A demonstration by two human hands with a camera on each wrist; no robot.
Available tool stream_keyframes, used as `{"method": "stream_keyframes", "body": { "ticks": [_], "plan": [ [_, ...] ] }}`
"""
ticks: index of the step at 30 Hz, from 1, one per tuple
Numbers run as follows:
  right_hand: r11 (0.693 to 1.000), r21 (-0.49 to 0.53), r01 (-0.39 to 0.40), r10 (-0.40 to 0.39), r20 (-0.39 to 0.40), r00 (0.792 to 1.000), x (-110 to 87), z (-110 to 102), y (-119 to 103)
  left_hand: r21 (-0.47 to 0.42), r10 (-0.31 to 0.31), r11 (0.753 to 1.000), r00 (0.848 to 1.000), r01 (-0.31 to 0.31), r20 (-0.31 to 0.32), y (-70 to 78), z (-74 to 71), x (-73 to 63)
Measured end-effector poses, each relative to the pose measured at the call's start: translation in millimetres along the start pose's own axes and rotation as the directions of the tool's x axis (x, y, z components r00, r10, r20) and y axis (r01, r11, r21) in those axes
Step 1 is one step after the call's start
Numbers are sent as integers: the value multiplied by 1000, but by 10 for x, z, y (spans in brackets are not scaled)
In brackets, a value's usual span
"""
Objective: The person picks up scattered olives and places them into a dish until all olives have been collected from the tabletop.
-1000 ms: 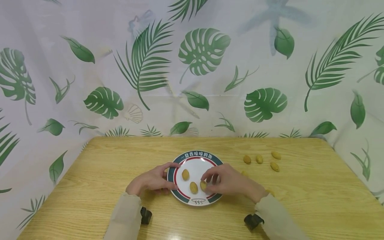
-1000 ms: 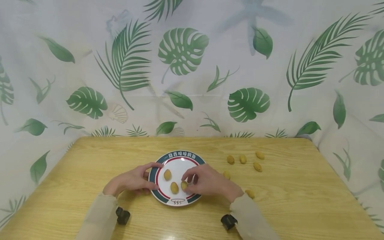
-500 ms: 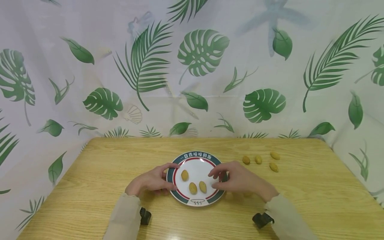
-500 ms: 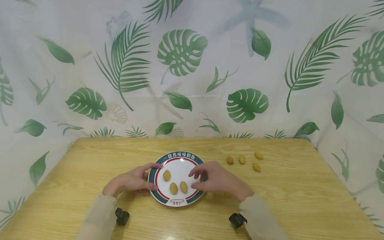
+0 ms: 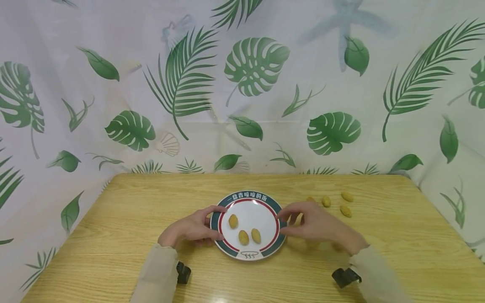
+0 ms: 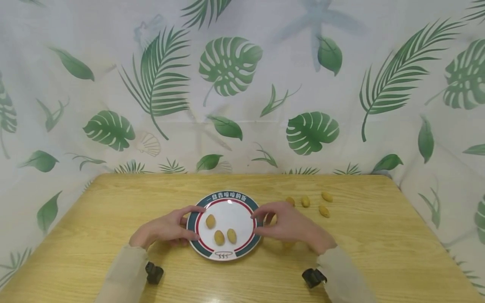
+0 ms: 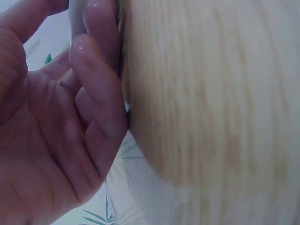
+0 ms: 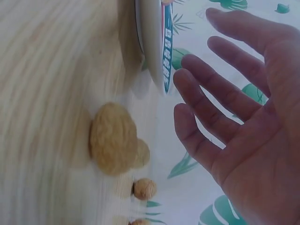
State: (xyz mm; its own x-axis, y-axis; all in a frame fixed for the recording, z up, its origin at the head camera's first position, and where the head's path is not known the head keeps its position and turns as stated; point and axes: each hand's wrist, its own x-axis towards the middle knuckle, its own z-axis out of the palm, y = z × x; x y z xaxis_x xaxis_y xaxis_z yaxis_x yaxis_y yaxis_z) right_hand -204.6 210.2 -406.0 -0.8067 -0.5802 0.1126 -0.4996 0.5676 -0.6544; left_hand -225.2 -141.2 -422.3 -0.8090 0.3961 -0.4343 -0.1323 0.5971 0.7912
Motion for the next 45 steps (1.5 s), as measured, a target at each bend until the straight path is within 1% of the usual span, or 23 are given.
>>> {"method": "stream_keyframes", "body": {
  "ticks": [5,7,12,14,19,26,36,45],
  "plan": [
    [998,-25,-64,64,-8,998,-91,-81,14,3,3,1000,1000,-3,3,6,-1,2],
    [998,-34,-61,60,-27,998,-121,-108,24,5,6,1000,1000,-6,2,9,-2,-3],
    [998,-65,-15,10,-72,997,-185,-160,83,6,9,1000,1000,-9,2,19,-6,-4],
    [997,-74,-9,3,-80,997,-216,-181,110,6,9,1000,1000,-9,3,25,-8,-5],
    [998,-67,-16,10,-90,996,-298,-228,155,6,9,1000,1000,-9,5,27,-11,-6],
    [996,-83,-29,21,-96,995,-386,-275,198,3,32,999,999,-32,17,11,-12,-1],
    [995,-89,-42,32,-115,993,-509,-317,237,-10,36,999,999,-36,25,5,-15,11],
    [995,-99,-31,19,-126,992,-616,-333,305,-4,38,999,999,-38,23,-10,-15,7]
  ]
}}
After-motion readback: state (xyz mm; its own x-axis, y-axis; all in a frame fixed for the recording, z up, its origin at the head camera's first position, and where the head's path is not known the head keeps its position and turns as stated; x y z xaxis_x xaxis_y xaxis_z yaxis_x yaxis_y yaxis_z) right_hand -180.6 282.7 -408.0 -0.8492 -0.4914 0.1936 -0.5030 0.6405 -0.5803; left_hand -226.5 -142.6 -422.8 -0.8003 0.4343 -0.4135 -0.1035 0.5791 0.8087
